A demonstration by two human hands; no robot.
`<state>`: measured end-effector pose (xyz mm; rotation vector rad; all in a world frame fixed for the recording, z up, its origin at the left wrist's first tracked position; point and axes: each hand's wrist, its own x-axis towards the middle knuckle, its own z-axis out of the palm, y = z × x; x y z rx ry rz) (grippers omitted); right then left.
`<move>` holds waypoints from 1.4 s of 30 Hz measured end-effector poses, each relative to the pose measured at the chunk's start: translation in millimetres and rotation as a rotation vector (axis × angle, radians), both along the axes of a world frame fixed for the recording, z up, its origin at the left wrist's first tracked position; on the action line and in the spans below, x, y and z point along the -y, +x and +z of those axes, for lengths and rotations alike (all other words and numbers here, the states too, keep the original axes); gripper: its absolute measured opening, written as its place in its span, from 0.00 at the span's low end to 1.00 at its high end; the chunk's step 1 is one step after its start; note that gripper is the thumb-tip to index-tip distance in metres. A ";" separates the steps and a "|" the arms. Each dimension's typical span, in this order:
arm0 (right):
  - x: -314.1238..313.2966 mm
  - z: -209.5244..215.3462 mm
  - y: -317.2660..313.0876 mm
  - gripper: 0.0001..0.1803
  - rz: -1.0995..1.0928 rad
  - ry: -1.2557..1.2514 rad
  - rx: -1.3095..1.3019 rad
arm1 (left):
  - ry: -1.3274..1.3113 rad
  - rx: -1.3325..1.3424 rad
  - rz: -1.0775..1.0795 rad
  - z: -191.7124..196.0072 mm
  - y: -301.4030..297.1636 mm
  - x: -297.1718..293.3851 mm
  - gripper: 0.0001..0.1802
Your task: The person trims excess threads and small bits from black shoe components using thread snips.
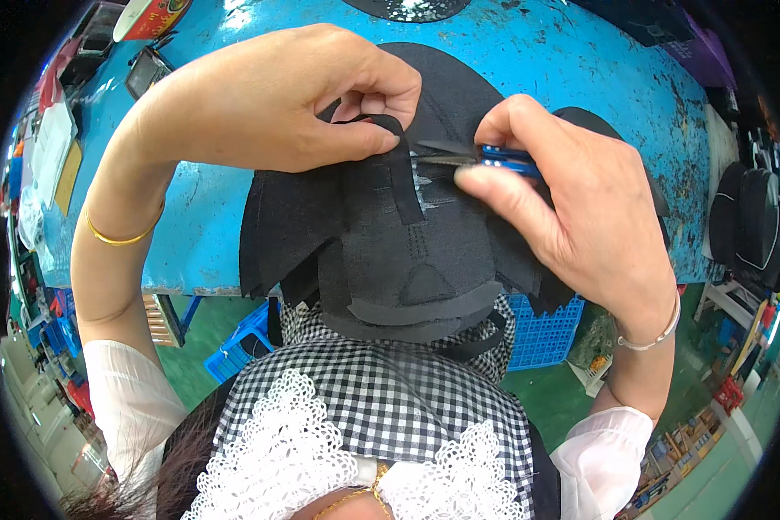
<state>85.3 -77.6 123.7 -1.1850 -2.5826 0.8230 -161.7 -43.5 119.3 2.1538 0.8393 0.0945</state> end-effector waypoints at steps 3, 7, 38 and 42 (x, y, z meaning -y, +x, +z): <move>-5.8 -8.7 -5.5 0.10 0.046 0.073 0.007 | 0.045 0.025 -0.002 -3.8 -1.7 1.1 0.09; -10.9 -11.2 -7.4 0.09 0.055 0.030 0.016 | 0.101 -0.004 -0.032 -6.7 -2.2 0.4 0.08; 38.0 -33.4 199.2 0.17 -1.160 -0.159 -0.564 | -0.369 0.247 -0.009 9.4 -8.7 10.9 0.06; 47.5 -28.6 185.8 0.14 -0.996 -0.178 -0.816 | -0.295 0.079 -0.068 1.0 0.6 7.8 0.07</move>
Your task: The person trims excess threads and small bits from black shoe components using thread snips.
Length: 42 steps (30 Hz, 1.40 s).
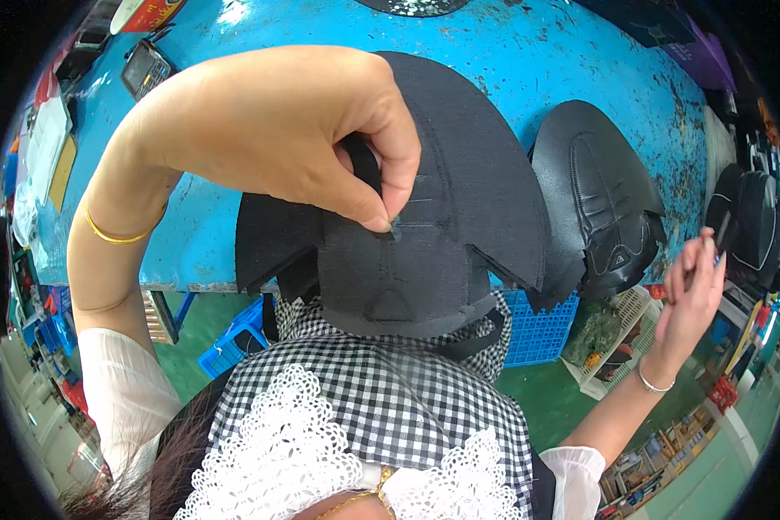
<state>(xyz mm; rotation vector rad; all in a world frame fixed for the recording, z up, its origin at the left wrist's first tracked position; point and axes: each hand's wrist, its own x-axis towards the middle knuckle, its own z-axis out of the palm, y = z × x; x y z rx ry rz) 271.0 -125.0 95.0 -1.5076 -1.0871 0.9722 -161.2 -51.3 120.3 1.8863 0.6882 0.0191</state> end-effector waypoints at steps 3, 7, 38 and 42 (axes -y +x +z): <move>-4.5 -7.3 -51.5 0.12 0.189 -0.016 0.003 | 0.094 -0.037 -0.001 -4.3 3.6 5.6 0.08; 5.3 6.9 -125.0 0.12 0.502 0.115 0.356 | 0.506 0.062 -0.001 -14.3 5.3 13.8 0.11; -36.2 12.3 -208.4 0.12 0.929 0.267 0.880 | 0.351 -0.044 0.022 -3.4 -12.0 -0.1 0.07; -35.4 29.1 -205.2 0.10 0.937 0.108 0.702 | 0.325 -0.042 0.172 -9.3 -21.1 0.0 0.08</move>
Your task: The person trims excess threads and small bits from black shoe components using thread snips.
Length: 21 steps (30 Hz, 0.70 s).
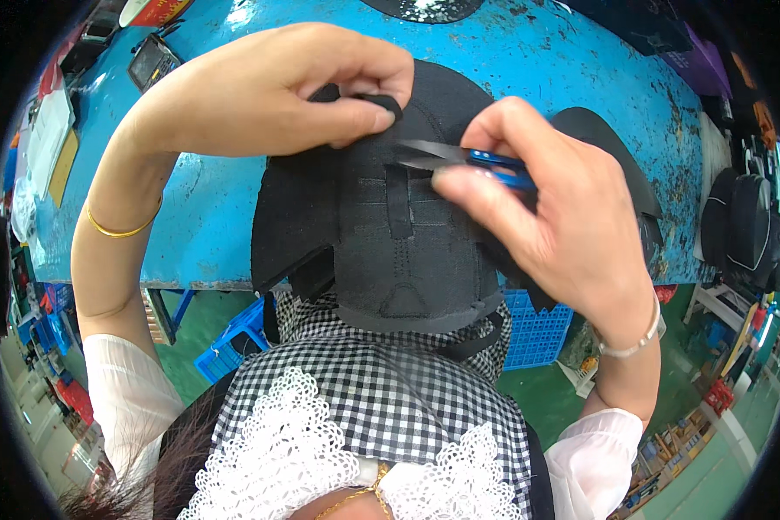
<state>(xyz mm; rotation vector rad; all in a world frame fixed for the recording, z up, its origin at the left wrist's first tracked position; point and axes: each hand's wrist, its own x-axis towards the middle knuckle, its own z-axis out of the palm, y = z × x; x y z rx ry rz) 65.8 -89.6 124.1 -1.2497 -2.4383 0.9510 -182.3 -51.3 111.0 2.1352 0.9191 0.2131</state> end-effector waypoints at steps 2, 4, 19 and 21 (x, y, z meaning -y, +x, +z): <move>10.9 9.7 -0.5 0.13 0.016 0.049 0.069 | -0.018 0.080 0.060 -3.6 -5.5 -3.6 0.08; 24.8 6.2 -13.8 0.17 0.256 0.338 0.090 | -0.393 0.214 0.112 5.8 -15.1 -11.3 0.07; 58.2 -16.1 -59.1 0.25 0.165 0.624 0.516 | 0.042 0.564 0.445 38.5 -25.3 -10.6 0.12; 62.7 -16.0 -61.8 0.18 0.125 0.654 0.572 | 0.048 0.584 0.443 48.2 -23.2 -5.9 0.12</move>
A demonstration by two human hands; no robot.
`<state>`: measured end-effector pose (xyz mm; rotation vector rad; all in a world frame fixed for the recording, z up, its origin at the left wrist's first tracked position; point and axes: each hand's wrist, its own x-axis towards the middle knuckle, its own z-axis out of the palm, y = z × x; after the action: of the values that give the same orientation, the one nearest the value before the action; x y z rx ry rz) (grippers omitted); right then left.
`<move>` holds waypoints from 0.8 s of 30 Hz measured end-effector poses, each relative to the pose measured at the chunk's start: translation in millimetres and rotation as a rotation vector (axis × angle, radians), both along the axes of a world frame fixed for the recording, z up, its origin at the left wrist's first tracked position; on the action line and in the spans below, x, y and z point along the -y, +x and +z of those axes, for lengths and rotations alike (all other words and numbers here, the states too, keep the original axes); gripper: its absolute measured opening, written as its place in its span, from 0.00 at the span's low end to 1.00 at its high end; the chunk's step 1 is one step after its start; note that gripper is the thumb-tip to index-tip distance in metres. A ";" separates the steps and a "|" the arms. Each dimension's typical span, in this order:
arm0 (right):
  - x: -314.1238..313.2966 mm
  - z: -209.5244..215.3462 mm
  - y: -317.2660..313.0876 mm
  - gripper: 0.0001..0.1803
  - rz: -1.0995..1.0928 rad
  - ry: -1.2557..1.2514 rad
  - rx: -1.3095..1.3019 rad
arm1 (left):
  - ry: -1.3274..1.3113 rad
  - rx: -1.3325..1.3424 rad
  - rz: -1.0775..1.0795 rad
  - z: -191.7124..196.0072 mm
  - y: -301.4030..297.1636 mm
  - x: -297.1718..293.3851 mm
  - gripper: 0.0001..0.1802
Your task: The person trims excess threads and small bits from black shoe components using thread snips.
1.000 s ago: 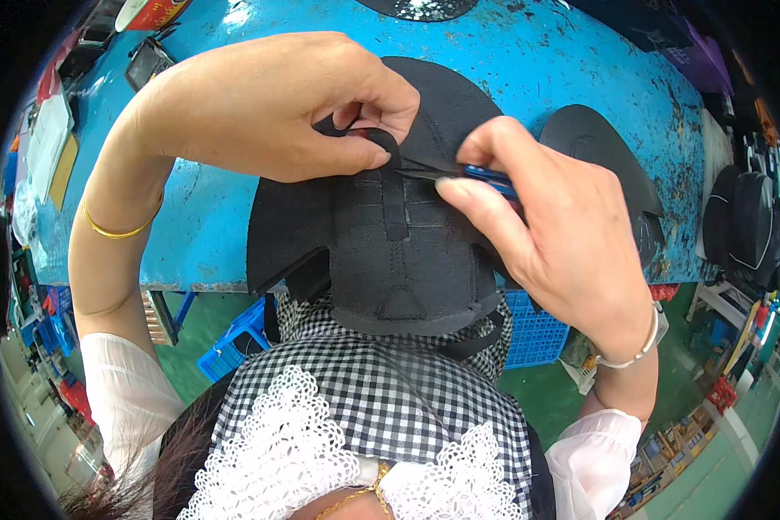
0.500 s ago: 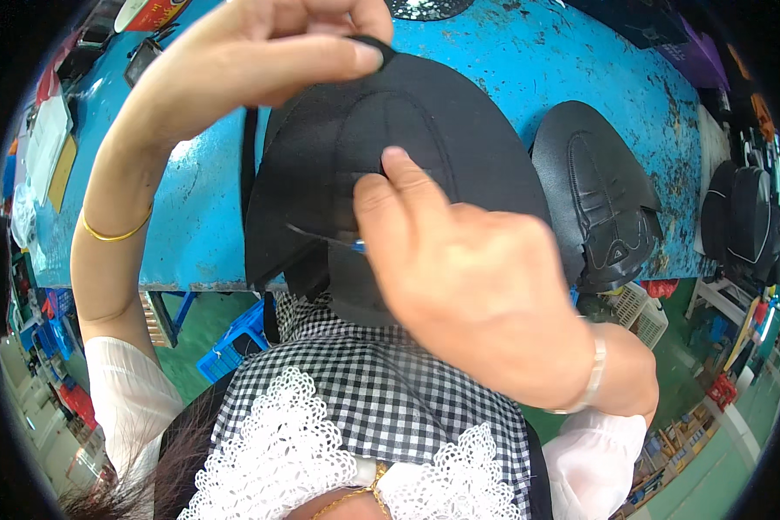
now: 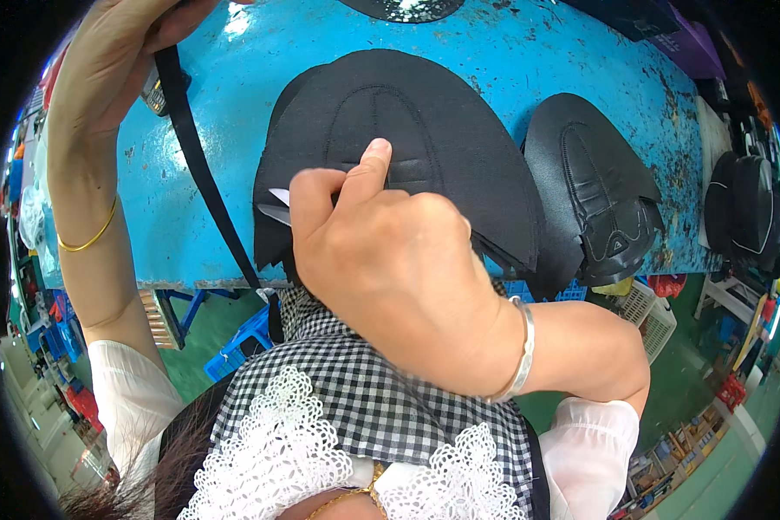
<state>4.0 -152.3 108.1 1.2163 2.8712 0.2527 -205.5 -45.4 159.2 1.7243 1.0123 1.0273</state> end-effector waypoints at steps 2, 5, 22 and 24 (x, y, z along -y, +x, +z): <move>-18.6 4.8 10.4 0.18 0.015 -0.092 -0.184 | -0.008 -0.090 -0.064 10.8 2.6 7.3 0.11; -44.2 12.6 39.1 0.16 -0.229 -0.454 -0.728 | -0.115 -0.041 -0.046 -8.2 -5.7 11.7 0.10; -14.0 -15.4 216.9 0.15 -0.766 -0.442 -1.496 | -0.211 -0.481 -0.689 -50.0 53.2 10.5 0.09; -17.2 -16.3 179.3 0.14 -0.530 -0.552 -1.337 | -0.013 -0.536 -0.587 -53.9 49.0 20.0 0.13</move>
<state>183.4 -135.1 91.8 2.4472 2.6437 -1.8264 -156.5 -65.4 105.4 2.1580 0.7336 0.1849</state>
